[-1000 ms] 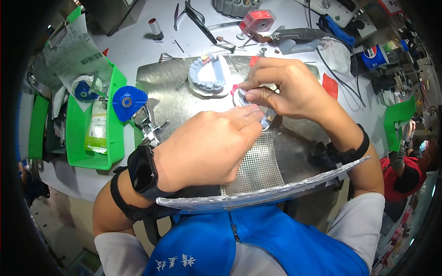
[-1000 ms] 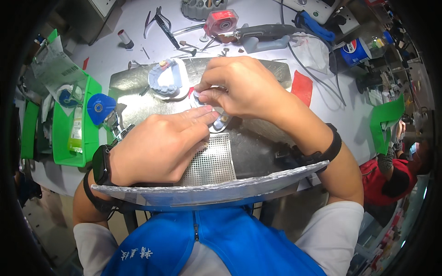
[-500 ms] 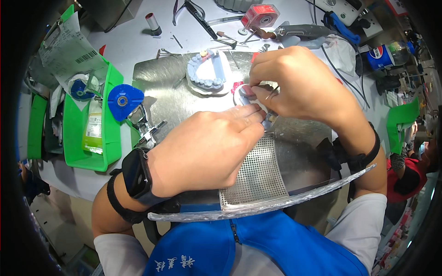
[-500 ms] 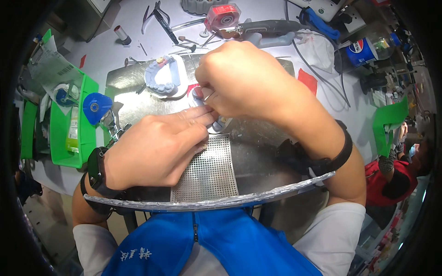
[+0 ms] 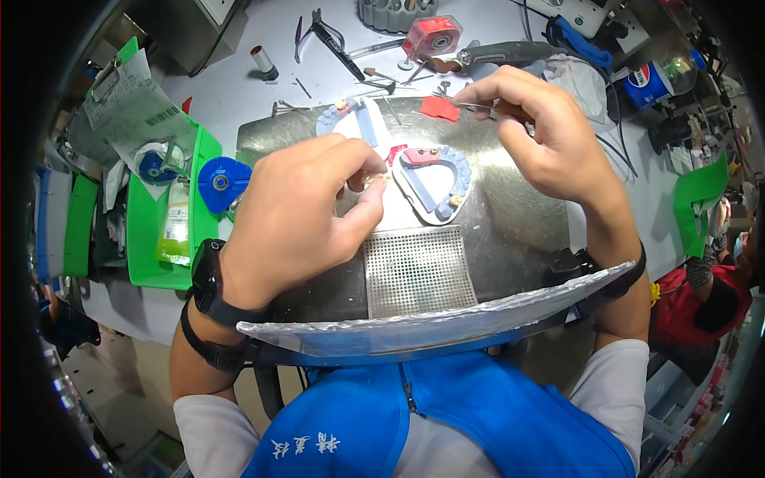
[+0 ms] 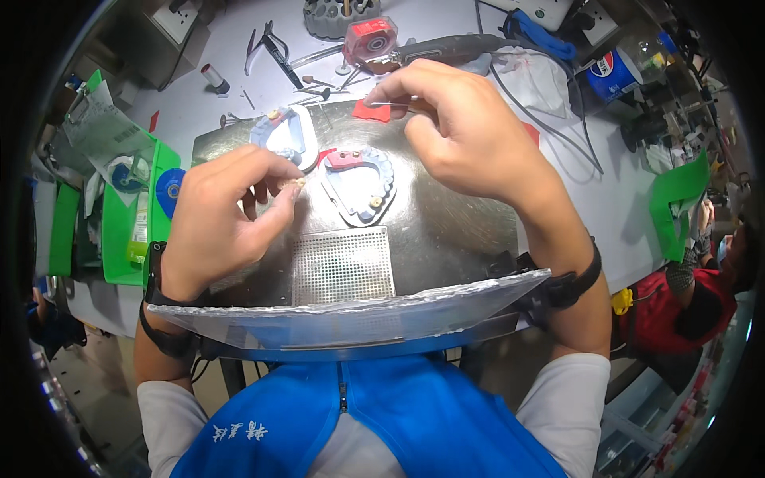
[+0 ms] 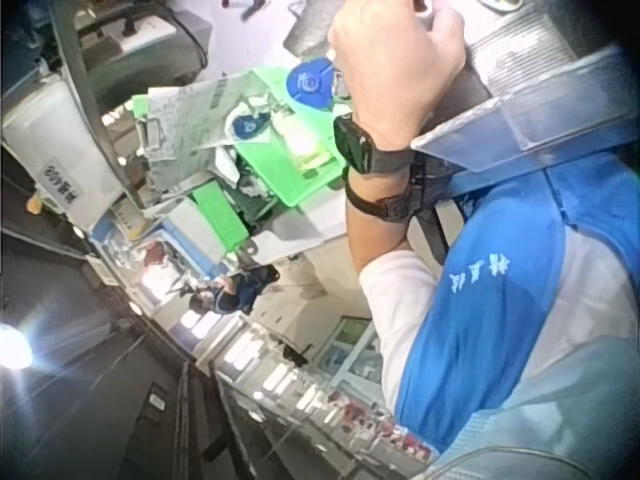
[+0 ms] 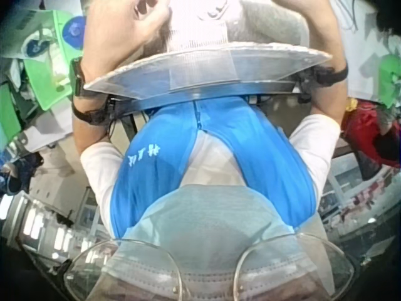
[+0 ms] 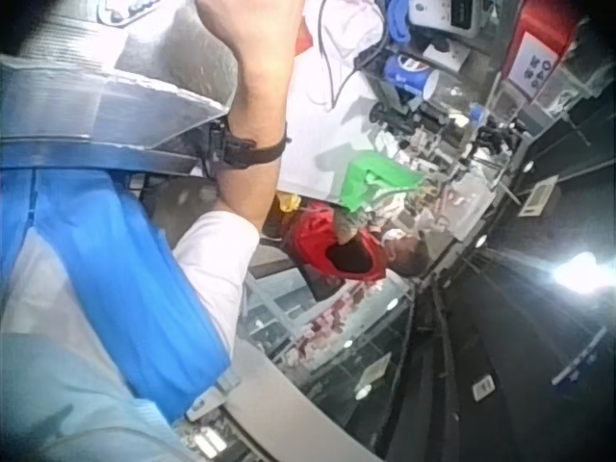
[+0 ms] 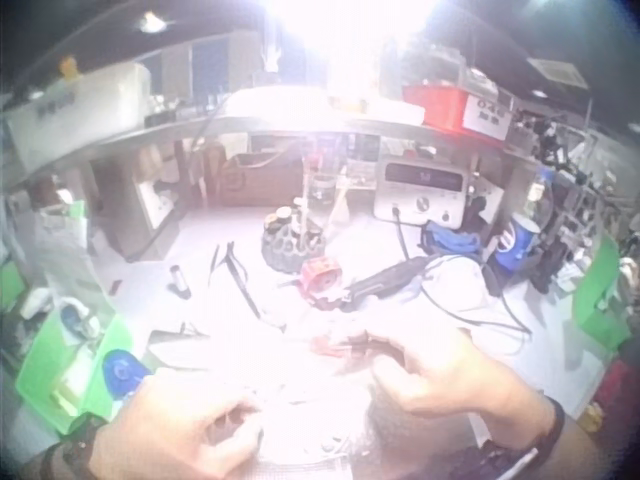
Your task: The recorder is assembling and inspecting dental prosthetic components on a dental cast within a dental laboratory.
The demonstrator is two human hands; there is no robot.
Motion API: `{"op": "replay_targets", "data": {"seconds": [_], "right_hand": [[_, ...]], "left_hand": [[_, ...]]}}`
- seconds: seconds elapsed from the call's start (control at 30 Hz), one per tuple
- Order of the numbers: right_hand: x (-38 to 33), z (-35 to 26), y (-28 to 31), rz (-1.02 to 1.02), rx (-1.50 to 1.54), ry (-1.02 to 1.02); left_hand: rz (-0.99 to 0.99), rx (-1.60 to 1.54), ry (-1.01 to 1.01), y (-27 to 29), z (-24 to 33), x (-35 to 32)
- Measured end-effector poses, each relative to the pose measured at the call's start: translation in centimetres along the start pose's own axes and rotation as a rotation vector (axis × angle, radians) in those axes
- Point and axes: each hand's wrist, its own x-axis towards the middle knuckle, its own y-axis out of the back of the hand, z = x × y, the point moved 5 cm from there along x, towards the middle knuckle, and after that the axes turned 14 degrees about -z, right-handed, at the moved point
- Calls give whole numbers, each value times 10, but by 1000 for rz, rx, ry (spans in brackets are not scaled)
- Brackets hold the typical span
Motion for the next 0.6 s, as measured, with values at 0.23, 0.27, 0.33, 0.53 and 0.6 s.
{"op": "replay_targets", "data": {"seconds": [0.23, 0.27, 0.33, 0.53, 0.6], "right_hand": [[-1, 1, -12, 41, 569, -151], [-2, 9, -18, 53, 669, -139], [-3, 13, -25, 64, 809, -113], [-5, 26, -34, 38, 892, -131], [-5, 27, -37, 59, 937, -115]], "left_hand": [[-130, -351, 169, -15, -10, 1], [-133, -727, 211, -25, -18, 0], [-144, -1056, 259, -28, -17, 0], [-67, -1006, 304, -33, -18, 11], [13, -557, 202, -32, -11, 20]]}}
